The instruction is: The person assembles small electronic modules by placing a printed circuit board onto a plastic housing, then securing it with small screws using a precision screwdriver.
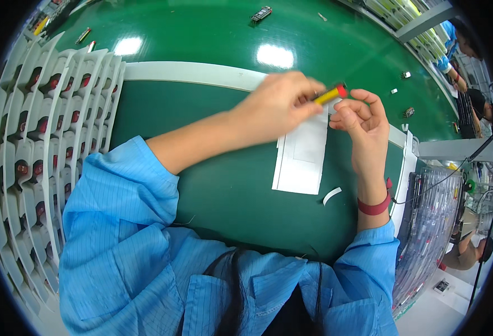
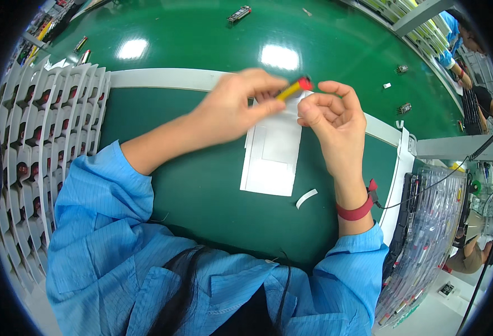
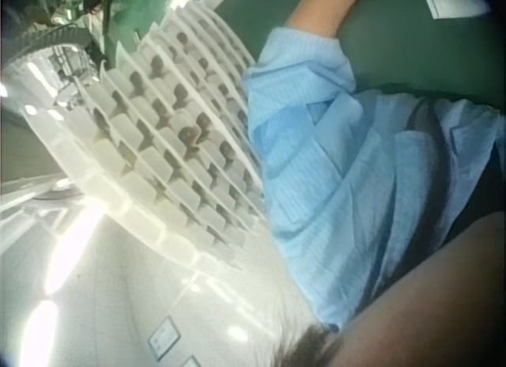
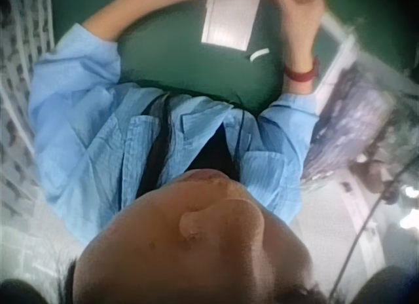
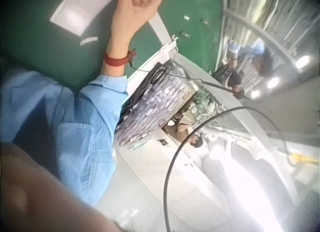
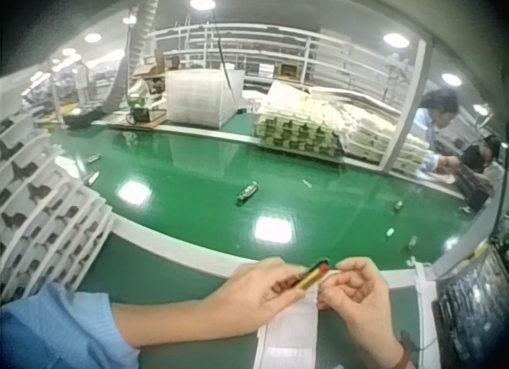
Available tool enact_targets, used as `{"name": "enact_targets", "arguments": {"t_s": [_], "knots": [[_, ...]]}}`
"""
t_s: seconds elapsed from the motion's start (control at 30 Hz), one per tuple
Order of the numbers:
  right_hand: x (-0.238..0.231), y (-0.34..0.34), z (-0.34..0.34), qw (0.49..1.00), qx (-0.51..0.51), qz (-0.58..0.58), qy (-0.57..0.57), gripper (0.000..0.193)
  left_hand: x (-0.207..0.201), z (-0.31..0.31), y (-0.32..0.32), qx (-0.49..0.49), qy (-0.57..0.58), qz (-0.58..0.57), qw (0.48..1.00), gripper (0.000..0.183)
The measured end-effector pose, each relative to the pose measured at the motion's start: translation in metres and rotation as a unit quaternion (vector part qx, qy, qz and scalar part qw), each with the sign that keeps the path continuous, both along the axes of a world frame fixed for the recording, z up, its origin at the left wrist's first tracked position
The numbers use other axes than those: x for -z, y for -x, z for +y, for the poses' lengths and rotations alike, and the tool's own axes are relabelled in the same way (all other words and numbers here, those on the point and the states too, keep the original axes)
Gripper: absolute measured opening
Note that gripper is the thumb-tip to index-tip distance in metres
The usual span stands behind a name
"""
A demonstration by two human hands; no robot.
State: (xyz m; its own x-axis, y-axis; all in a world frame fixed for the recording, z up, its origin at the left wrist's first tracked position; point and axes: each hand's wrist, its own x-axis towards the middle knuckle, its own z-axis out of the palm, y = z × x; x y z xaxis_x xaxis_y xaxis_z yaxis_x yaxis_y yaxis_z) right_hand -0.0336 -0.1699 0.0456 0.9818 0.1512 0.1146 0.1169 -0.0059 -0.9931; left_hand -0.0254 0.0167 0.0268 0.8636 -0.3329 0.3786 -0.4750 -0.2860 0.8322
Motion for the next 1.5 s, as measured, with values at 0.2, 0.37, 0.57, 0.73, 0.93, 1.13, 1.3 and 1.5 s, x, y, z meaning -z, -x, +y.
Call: {"name": "enact_targets", "arguments": {"t_s": [0.2, 0.37, 0.57, 0.73, 0.93, 1.13, 1.3, 1.5], "knots": [[0.009, -0.001, -0.029, 1.000, -0.019, 0.014, 0.010, 0.022, 0.012, 0.040, -0.061, -0.207, -0.166, -0.059, 0.962, 0.025], [-0.003, 0.041, -0.062, 0.999, -0.021, 0.012, 0.039, 0.016, 0.051, 0.082, -0.087, -0.181, -0.125, 0.007, 0.976, 0.016], [-0.071, 0.166, -0.161, 0.910, 0.140, -0.044, 0.388, 0.014, 0.033, 0.067, -0.079, -0.210, -0.204, -0.038, 0.955, 0.018], [-0.106, 0.275, -0.330, 0.613, 0.462, -0.001, 0.641, 0.012, 0.033, 0.056, -0.074, -0.220, -0.220, -0.147, 0.939, 0.031], [-0.091, 0.349, -0.373, 0.657, 0.433, 0.341, 0.515, 0.023, -0.013, -0.033, 0.014, 0.035, -0.127, -0.284, 0.950, 0.019], [-0.070, 0.361, -0.378, 0.649, 0.443, 0.167, 0.596, 0.027, -0.009, -0.052, 0.041, 0.159, -0.104, -0.252, 0.949, 0.015], [-0.128, 0.296, -0.316, 0.689, 0.438, 0.083, 0.571, 0.029, -0.008, -0.041, 0.036, 0.125, -0.052, -0.199, 0.971, 0.013], [-0.105, 0.138, -0.172, 0.999, 0.038, 0.034, 0.017, 0.040, -0.011, -0.042, 0.038, 0.148, -0.026, -0.128, 0.980, 0.012]]}}
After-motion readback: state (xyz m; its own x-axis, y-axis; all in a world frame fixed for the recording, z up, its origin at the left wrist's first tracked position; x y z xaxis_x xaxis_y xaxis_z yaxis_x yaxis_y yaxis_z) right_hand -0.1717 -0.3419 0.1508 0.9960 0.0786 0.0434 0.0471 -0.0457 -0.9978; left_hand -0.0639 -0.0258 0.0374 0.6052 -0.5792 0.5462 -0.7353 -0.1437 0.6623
